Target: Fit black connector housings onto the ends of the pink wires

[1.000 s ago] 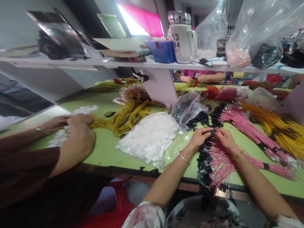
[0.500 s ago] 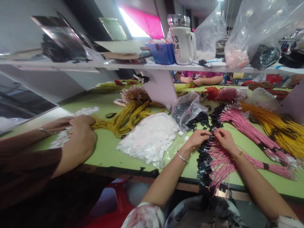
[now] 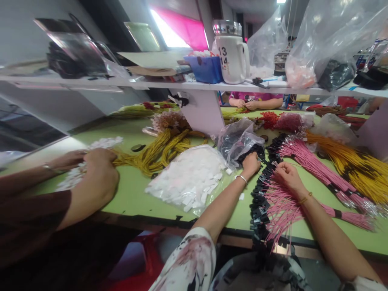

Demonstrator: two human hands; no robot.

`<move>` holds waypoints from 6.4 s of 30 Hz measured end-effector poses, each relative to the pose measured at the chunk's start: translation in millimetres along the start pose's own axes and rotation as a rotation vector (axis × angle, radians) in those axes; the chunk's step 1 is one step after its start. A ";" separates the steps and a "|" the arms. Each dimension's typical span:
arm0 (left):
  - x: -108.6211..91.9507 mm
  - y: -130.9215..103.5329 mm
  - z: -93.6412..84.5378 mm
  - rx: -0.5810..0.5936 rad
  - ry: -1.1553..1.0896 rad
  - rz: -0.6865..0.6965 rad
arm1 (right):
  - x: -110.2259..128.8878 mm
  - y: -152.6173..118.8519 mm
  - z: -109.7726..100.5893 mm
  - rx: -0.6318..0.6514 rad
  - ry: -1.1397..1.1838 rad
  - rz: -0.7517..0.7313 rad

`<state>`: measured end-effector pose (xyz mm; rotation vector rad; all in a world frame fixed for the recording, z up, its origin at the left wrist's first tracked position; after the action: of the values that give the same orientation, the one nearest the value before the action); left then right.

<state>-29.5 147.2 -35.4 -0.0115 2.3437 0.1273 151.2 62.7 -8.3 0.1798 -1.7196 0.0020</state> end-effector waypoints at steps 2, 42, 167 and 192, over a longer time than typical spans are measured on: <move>-0.5 -3.2 -4.7 -0.010 -0.086 0.030 | 3.3 -0.9 -0.5 -0.007 -0.052 -0.033; -28.5 -83.8 -21.3 0.348 -1.390 -0.302 | 12.3 -3.8 1.6 -0.072 -0.307 -0.139; -20.7 -79.4 -23.6 0.414 -1.286 -0.171 | 14.4 -6.5 10.7 0.062 -0.194 -0.071; -39.1 -90.0 -32.4 -0.001 -0.854 0.201 | 7.7 -7.3 10.6 -0.126 -0.438 -0.136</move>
<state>-20.9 53.4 7.0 0.2338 1.4862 0.1882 140.6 53.5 -3.0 0.2145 -2.1323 -0.2626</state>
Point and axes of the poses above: each hand's wrist, its own y-axis towards the middle knuckle, its own z-axis out of the palm, x = y × z, the point moved 4 cm from there along y, towards the middle knuckle, and after that the axes turned 10 degrees about -y, right-handed, at the moved point
